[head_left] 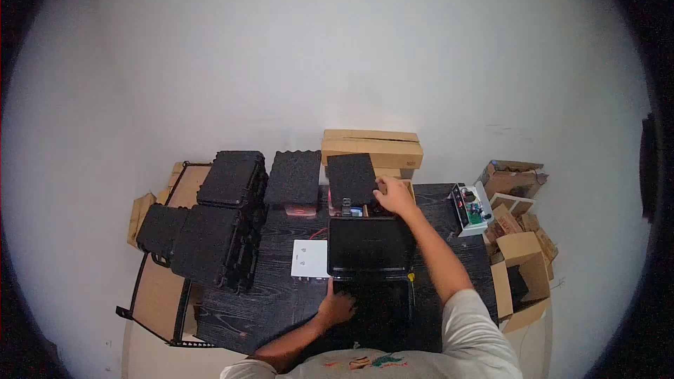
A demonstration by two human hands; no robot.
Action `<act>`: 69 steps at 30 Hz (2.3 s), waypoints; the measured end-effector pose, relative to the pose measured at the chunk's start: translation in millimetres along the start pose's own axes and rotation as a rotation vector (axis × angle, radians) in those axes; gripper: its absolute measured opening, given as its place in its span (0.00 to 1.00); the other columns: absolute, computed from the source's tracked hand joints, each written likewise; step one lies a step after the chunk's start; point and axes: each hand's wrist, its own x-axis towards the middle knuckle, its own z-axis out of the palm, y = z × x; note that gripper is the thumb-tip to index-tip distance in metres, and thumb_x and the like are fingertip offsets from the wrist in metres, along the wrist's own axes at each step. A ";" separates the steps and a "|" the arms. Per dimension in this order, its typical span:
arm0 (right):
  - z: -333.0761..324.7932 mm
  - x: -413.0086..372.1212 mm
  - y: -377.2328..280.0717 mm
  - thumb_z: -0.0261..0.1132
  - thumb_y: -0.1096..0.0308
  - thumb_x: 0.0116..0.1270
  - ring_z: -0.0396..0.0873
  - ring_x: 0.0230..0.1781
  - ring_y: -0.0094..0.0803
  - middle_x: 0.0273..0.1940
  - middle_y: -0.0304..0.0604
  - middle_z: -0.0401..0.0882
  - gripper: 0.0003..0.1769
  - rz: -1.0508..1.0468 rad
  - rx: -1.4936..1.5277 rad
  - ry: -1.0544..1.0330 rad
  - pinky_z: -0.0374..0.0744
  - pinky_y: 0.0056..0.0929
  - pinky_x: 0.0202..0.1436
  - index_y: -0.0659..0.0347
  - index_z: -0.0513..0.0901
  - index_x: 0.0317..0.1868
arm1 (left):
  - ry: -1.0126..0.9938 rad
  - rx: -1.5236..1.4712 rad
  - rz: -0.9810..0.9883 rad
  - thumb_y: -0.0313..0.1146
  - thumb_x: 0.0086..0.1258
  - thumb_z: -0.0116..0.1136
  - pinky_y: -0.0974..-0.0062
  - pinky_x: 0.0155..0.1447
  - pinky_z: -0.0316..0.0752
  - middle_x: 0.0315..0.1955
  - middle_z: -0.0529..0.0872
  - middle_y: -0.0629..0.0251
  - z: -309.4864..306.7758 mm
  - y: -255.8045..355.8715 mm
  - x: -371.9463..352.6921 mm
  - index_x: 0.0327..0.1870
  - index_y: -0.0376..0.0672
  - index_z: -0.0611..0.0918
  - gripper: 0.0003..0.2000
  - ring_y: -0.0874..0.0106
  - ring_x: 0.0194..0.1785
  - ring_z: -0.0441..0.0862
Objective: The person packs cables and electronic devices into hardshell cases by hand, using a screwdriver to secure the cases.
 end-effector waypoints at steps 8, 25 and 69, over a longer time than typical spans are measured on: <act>83.4 76.4 69.2 0.84 0.50 0.57 0.76 0.73 0.53 0.70 0.63 0.78 0.55 0.403 -0.389 -0.631 0.76 0.48 0.75 0.64 0.64 0.77 | -0.062 -0.083 -0.025 0.52 0.78 0.53 0.18 0.79 0.38 0.49 0.91 0.63 -14.0 -0.2 -1.1 0.56 0.47 0.89 0.21 0.59 0.60 0.86; 78.2 74.8 12.9 0.72 0.53 0.67 0.83 0.61 0.59 0.58 0.60 0.86 0.31 0.222 -0.420 -0.363 0.82 0.53 0.62 0.55 0.76 0.66 | -0.042 -0.203 -0.025 0.50 0.78 0.54 0.19 0.81 0.35 0.49 0.91 0.58 -8.8 -4.6 0.5 0.57 0.44 0.88 0.21 0.60 0.59 0.87; 262.8 125.9 -72.9 0.87 0.56 0.52 0.84 0.61 0.57 0.62 0.67 0.80 0.60 0.652 0.088 -0.195 0.84 0.46 0.64 0.62 0.52 0.72 | 0.099 -0.225 -0.014 0.50 0.80 0.53 0.20 0.81 0.36 0.48 0.91 0.60 6.1 -4.8 -1.7 0.56 0.45 0.88 0.20 0.60 0.60 0.87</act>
